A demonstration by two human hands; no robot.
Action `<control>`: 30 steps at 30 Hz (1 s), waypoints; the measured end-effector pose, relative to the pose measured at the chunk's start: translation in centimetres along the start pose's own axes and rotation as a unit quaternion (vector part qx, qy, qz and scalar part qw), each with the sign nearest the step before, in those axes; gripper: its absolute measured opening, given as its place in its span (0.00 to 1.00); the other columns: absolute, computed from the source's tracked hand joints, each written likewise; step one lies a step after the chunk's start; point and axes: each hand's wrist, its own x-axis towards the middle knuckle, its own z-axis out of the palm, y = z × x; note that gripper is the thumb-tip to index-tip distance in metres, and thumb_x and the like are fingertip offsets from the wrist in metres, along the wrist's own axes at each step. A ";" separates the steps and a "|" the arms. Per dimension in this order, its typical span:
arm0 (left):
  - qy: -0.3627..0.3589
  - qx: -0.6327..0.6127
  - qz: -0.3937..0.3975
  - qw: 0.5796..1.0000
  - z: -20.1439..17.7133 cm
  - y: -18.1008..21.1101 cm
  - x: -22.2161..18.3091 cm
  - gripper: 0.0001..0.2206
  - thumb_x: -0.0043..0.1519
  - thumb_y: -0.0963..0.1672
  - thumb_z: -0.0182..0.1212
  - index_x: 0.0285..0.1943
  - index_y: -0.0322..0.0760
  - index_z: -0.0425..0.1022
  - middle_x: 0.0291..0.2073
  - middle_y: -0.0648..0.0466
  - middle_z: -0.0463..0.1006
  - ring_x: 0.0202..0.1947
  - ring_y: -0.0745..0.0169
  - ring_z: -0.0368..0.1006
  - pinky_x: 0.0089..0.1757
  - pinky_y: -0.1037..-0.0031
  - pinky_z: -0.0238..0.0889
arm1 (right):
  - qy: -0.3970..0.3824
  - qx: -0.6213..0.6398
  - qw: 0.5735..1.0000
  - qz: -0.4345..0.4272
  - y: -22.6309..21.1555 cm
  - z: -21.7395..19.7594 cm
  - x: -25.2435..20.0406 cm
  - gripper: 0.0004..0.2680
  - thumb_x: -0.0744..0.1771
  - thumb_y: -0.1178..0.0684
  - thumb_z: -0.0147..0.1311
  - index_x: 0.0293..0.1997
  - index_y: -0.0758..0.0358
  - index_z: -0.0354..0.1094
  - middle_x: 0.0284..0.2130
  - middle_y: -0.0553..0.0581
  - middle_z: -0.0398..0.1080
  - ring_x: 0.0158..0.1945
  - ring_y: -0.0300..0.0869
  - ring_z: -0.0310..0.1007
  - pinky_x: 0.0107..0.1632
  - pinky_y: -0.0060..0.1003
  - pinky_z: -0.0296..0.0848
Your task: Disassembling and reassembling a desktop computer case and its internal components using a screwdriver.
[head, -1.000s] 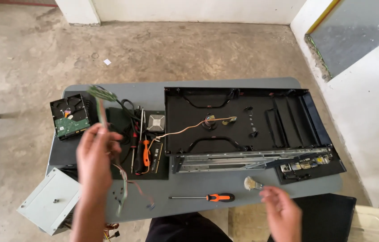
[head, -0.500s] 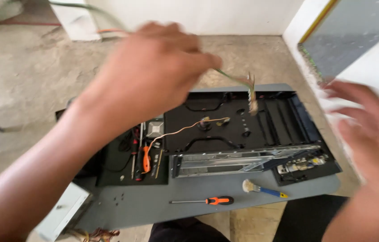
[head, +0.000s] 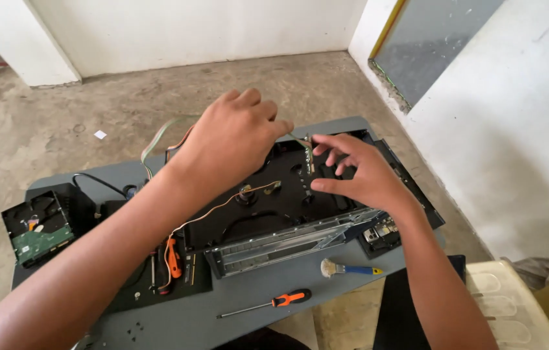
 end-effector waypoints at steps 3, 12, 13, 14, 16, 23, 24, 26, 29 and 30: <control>-0.012 -0.004 -0.008 1.000 1.7 1.3 -0.4 0.14 0.62 0.38 0.62 0.51 0.52 0.88 0.35 0.56 0.83 0.40 0.49 0.76 0.37 0.61 0.70 | -0.019 0.023 0.999 0.029 0.5 0.7 0.2 0.25 0.66 0.47 0.68 0.73 0.51 0.69 0.56 0.47 0.75 0.51 0.39 0.74 0.51 0.36 0.77; 0.009 -0.098 -0.040 0.994 4.3 3.1 -1.4 0.07 0.74 0.43 0.62 0.49 0.43 0.87 0.38 0.52 0.83 0.44 0.53 0.79 0.43 0.66 0.69 | -0.052 0.052 0.996 0.049 4.6 2.5 0.8 0.32 0.61 0.45 0.79 0.72 0.60 0.71 0.62 0.57 0.76 0.59 0.46 0.75 0.54 0.38 0.77; 0.000 -0.129 -0.056 0.990 4.3 3.1 -1.4 0.08 0.75 0.44 0.60 0.50 0.41 0.86 0.38 0.51 0.84 0.44 0.52 0.80 0.44 0.64 0.71 | -0.060 0.076 0.994 0.049 5.1 2.5 0.9 0.32 0.61 0.46 0.78 0.73 0.61 0.69 0.62 0.58 0.76 0.56 0.46 0.74 0.52 0.38 0.77; -0.008 -0.160 -0.072 0.985 4.2 3.1 -1.4 0.10 0.77 0.45 0.58 0.52 0.40 0.86 0.39 0.49 0.85 0.43 0.51 0.81 0.45 0.62 0.72 | -0.067 0.100 0.992 0.049 5.6 2.5 1.0 0.32 0.61 0.48 0.78 0.74 0.63 0.68 0.63 0.59 0.76 0.54 0.46 0.74 0.49 0.38 0.77; -0.025 -0.177 -0.084 0.980 4.3 3.1 -1.6 0.10 0.77 0.45 0.57 0.53 0.40 0.86 0.40 0.50 0.85 0.44 0.50 0.82 0.45 0.61 0.73 | -0.073 0.102 0.991 0.054 6.9 2.6 1.2 0.33 0.61 0.48 0.78 0.74 0.63 0.68 0.63 0.59 0.76 0.53 0.46 0.74 0.48 0.37 0.76; -0.083 -0.233 -0.128 0.960 4.1 2.8 -2.6 0.11 0.76 0.46 0.56 0.57 0.41 0.85 0.43 0.51 0.86 0.45 0.52 0.83 0.46 0.61 0.73 | -0.078 0.114 0.989 0.056 6.6 2.8 1.1 0.32 0.61 0.48 0.78 0.74 0.61 0.68 0.64 0.58 0.76 0.52 0.44 0.73 0.46 0.36 0.75; -0.083 -0.233 -0.129 0.960 4.3 2.7 -2.7 0.11 0.76 0.46 0.56 0.57 0.41 0.85 0.43 0.51 0.86 0.45 0.52 0.83 0.46 0.61 0.73 | -0.079 0.114 0.989 0.057 6.5 2.9 1.1 0.32 0.61 0.48 0.78 0.74 0.61 0.68 0.64 0.58 0.76 0.52 0.44 0.73 0.46 0.36 0.75; -0.081 -0.226 -0.136 0.961 4.6 2.5 -2.9 0.11 0.76 0.47 0.58 0.57 0.43 0.85 0.42 0.54 0.86 0.43 0.55 0.82 0.44 0.63 0.72 | -0.053 0.111 0.991 0.060 6.2 3.1 1.1 0.31 0.61 0.48 0.79 0.72 0.61 0.70 0.63 0.54 0.76 0.51 0.43 0.71 0.44 0.33 0.74; -0.094 -0.231 -0.135 0.959 4.7 2.3 -3.4 0.11 0.75 0.46 0.58 0.56 0.43 0.86 0.42 0.53 0.87 0.43 0.54 0.82 0.44 0.62 0.73 | -0.060 0.089 0.993 0.056 6.1 3.3 1.3 0.30 0.60 0.46 0.80 0.69 0.61 0.74 0.63 0.55 0.76 0.52 0.43 0.71 0.44 0.33 0.74; -0.094 -0.232 -0.134 0.959 4.7 2.4 -3.5 0.11 0.75 0.46 0.58 0.56 0.43 0.86 0.42 0.53 0.87 0.43 0.54 0.82 0.44 0.62 0.73 | -0.059 0.089 0.993 0.057 6.1 3.3 1.3 0.30 0.60 0.46 0.80 0.69 0.61 0.74 0.63 0.55 0.76 0.52 0.43 0.71 0.44 0.33 0.74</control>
